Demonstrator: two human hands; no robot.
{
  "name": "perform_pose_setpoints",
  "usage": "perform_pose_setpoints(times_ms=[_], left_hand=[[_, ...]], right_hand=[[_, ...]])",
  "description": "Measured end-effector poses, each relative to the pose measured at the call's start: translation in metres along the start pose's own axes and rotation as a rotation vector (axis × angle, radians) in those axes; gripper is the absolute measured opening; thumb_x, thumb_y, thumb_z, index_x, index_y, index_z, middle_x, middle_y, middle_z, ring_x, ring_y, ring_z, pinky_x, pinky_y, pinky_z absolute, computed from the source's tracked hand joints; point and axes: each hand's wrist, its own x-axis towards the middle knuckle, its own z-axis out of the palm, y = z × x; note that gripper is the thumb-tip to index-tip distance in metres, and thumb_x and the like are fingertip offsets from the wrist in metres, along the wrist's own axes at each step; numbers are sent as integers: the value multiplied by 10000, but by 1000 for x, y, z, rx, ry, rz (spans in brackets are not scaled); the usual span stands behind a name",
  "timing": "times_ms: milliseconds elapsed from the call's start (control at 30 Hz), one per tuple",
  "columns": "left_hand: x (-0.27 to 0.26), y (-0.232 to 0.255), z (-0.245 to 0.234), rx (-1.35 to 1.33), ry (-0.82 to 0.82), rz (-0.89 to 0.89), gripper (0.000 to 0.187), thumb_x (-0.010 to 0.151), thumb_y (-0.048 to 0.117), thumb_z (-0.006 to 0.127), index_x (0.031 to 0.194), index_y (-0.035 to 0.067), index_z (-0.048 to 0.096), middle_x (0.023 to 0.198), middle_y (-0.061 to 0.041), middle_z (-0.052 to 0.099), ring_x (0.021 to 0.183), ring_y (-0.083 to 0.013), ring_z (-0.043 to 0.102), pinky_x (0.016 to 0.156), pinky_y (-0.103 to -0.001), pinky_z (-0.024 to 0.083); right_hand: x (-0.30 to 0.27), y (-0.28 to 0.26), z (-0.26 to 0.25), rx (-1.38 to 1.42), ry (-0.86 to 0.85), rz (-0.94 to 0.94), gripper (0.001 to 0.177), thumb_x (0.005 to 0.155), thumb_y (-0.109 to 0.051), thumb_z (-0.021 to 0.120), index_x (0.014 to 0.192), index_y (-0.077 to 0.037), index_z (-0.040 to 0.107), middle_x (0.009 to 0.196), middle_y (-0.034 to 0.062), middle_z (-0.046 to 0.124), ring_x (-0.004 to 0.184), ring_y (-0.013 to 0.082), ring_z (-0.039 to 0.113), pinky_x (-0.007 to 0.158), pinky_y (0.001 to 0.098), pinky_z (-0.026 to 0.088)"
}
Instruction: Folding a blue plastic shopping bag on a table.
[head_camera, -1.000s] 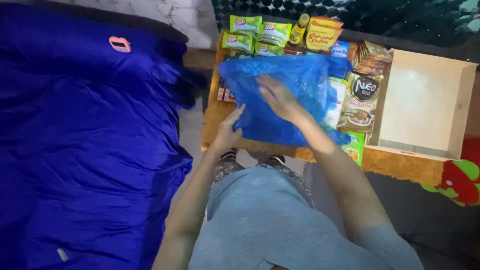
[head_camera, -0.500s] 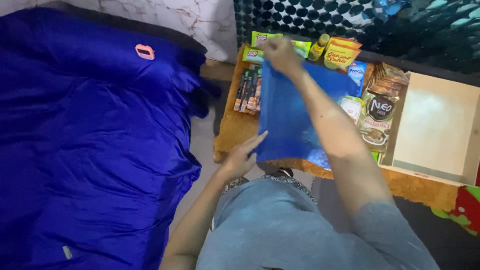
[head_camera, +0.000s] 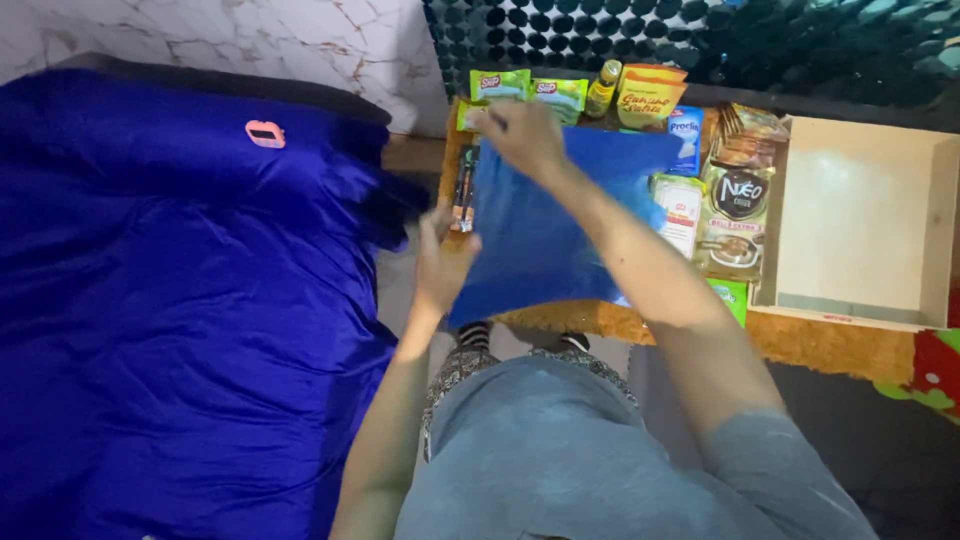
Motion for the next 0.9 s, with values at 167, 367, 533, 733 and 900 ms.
perform_pose_setpoints(times_ms=[167,367,533,733,900], left_hand=[[49,-9,28,355,127,252,270,1053,255,659,1184,24,607,981,-243,664,912,-446,657,728,-471,508],[58,-20,9,381,88,305,242,1075,231,602,999,2,610,814,-264,580,753,-413,577,616,-459,465],[68,4,-34,212,5,293,289,1124,192,558,920,-11,592,734,-126,480,741,-108,427,639,-347,430],[81,6,-52,215,-21,172,288,1114,230,533,1028,-10,667,769,61,537,776,-29,456,665,-261,432],[111,-54,-48,0,-1,-173,362,1124,267,587,937,-32,667,811,54,519,762,-82,423,659,-289,377]], right_hand=[[-23,-23,-9,-18,-130,29,467,957,-564,671,907,-101,714,787,151,702,741,381,687,627,508,515],[-63,52,-65,54,-520,-46,605,776,-574,779,1045,-36,709,901,208,708,844,399,693,726,511,530],[-144,157,-99,-219,-879,82,533,846,-556,783,951,-35,742,944,199,690,897,360,675,809,480,535],[-181,191,-191,24,-805,752,567,759,-583,786,1108,-137,794,1078,123,773,1017,305,714,928,437,547],[-193,271,-236,-49,-777,806,915,696,-648,878,1358,-71,624,1328,211,675,1172,353,676,1033,450,513]])
